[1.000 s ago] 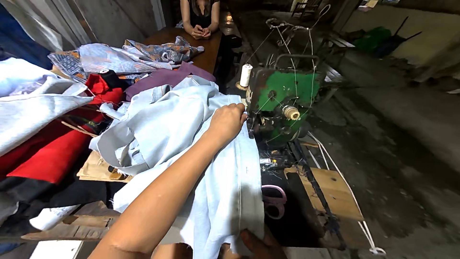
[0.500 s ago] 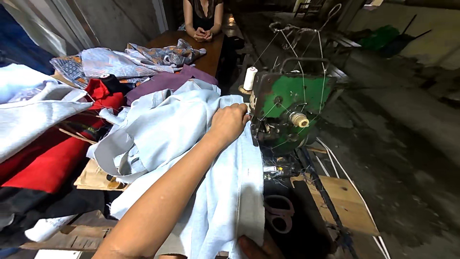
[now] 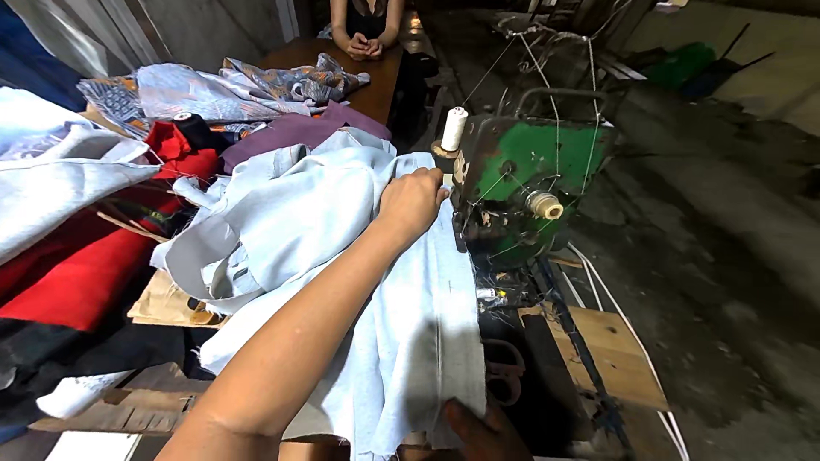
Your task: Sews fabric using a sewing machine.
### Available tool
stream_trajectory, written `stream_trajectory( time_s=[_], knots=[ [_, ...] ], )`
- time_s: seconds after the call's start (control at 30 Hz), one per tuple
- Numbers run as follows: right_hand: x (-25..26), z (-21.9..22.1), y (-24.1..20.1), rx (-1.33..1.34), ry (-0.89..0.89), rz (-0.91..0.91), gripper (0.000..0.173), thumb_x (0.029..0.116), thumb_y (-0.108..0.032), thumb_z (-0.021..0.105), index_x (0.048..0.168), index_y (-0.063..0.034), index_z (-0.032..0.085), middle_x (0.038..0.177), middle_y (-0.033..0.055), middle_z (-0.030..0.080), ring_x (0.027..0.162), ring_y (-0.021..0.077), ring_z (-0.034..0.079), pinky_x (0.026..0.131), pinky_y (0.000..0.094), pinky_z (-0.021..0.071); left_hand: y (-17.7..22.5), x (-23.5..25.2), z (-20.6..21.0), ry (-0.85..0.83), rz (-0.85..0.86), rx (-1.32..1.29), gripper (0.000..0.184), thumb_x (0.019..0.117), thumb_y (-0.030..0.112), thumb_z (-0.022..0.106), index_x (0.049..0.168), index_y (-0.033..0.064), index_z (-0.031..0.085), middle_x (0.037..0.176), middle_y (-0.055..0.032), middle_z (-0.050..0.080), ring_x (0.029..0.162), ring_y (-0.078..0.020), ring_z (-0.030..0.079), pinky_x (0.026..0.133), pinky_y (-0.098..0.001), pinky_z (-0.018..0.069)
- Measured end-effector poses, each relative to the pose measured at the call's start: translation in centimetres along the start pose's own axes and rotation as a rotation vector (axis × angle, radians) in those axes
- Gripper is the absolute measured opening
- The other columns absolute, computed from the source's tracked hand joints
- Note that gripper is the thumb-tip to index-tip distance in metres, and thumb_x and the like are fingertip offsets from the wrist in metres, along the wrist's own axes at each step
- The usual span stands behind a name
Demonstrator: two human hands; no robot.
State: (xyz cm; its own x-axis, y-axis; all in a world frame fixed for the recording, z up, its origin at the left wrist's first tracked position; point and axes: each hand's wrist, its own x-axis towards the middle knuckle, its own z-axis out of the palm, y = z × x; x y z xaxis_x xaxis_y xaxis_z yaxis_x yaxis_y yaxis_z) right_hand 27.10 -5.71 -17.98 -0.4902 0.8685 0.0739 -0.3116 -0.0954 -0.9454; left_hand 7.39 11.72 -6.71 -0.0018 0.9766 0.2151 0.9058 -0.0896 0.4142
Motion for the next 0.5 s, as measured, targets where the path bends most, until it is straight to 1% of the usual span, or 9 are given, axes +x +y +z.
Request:
stream_trajectory(
  time_s=[0.07, 0.13, 0.23, 0.3, 0.37, 0.43, 0.5],
  knots=[
    [0.1, 0.2, -0.2, 0.03, 0.031, 0.01, 0.013, 0.0983, -0.018, 0.064, 0.102, -0.0244, 0.074, 0.095, -0.0133, 0.077, 0.091, -0.003, 0.071, 0.087, 0.0225, 0.0587, 0.0, 0.1, 0.0, 0.001, -0.01, -0.007, 0.03, 0.1088, 0.023, 0.051, 0.116, -0.0017, 0.066, 0.114, -0.0229, 0.067, 0.109, -0.0405, 0.066, 0.09, -0.0585, 0.0501],
    [0.2, 0.8, -0.8, 0.032, 0.075, 0.025, 0.02, 0.098, -0.007, 0.059, 0.099, -0.0225, 0.073, 0.092, -0.0123, 0.077, 0.087, -0.0028, 0.071, 0.085, 0.0218, 0.0596, -0.1, 0.2, -0.1, 0.0, -0.019, -0.008, 0.03, 0.1089, 0.024, 0.051, 0.117, -0.0017, 0.065, 0.114, -0.0226, 0.067, 0.109, -0.04, 0.066, 0.091, -0.0581, 0.0501],
    [0.6, 1.3, -1.3, 0.055, 0.079, 0.026, 0.021, 0.0977, -0.006, 0.059, 0.099, -0.0223, 0.073, 0.092, -0.0114, 0.077, 0.087, -0.0024, 0.072, 0.085, 0.0214, 0.0596, -0.2, 0.4, -0.3, -0.018, -0.033, -0.003, 0.031, 0.1092, 0.023, 0.05, 0.12, -0.0019, 0.065, 0.117, -0.0228, 0.066, 0.112, -0.0401, 0.065, 0.092, -0.0585, 0.0501],
    [0.8, 1.8, -1.5, 0.07, 0.103, 0.018, 0.031, 0.0974, 0.002, 0.051, 0.099, -0.0204, 0.072, 0.091, -0.011, 0.077, 0.086, -0.0022, 0.072, 0.085, 0.0214, 0.0598, -0.2, 0.7, -0.4, -0.026, -0.036, -0.004, 0.031, 0.1093, 0.023, 0.05, 0.121, -0.0017, 0.064, 0.119, -0.0229, 0.066, 0.113, -0.04, 0.065, 0.093, -0.0584, 0.0499],
    [0.9, 2.1, -1.8, 0.074, 0.135, 0.021, 0.036, 0.0955, 0.008, 0.044, 0.097, -0.0172, 0.07, 0.089, -0.011, 0.077, 0.085, -0.0024, 0.072, 0.084, 0.0209, 0.0594, -0.2, 0.8, -0.4, -0.023, -0.039, -0.017, 0.031, 0.1094, 0.023, 0.049, 0.121, -0.0019, 0.064, 0.119, -0.0232, 0.066, 0.113, -0.0404, 0.065, 0.094, -0.0582, 0.0496],
    [1.0, 2.0, -1.7, 0.066, 0.153, 0.017, 0.036, 0.0955, 0.009, 0.042, 0.098, -0.0155, 0.068, 0.088, -0.0113, 0.076, 0.086, -0.0025, 0.071, 0.085, 0.021, 0.0591, -0.3, 0.9, -0.3, -0.017, -0.048, -0.02, 0.031, 0.1095, 0.023, 0.049, 0.12, -0.0021, 0.065, 0.119, -0.0232, 0.066, 0.113, -0.0402, 0.065, 0.094, -0.0579, 0.0496],
    [1.0, 1.9, -1.7, 0.057, 0.162, 0.014, 0.036, 0.0958, 0.009, 0.042, 0.097, -0.0162, 0.069, 0.088, -0.0119, 0.076, 0.086, -0.0033, 0.071, 0.086, 0.0205, 0.0586, -0.4, 1.1, -0.3, -0.018, -0.053, -0.021, 0.032, 0.1096, 0.023, 0.049, 0.121, -0.0021, 0.065, 0.119, -0.0233, 0.066, 0.114, -0.04, 0.065, 0.095, -0.0575, 0.0496]
  ],
)
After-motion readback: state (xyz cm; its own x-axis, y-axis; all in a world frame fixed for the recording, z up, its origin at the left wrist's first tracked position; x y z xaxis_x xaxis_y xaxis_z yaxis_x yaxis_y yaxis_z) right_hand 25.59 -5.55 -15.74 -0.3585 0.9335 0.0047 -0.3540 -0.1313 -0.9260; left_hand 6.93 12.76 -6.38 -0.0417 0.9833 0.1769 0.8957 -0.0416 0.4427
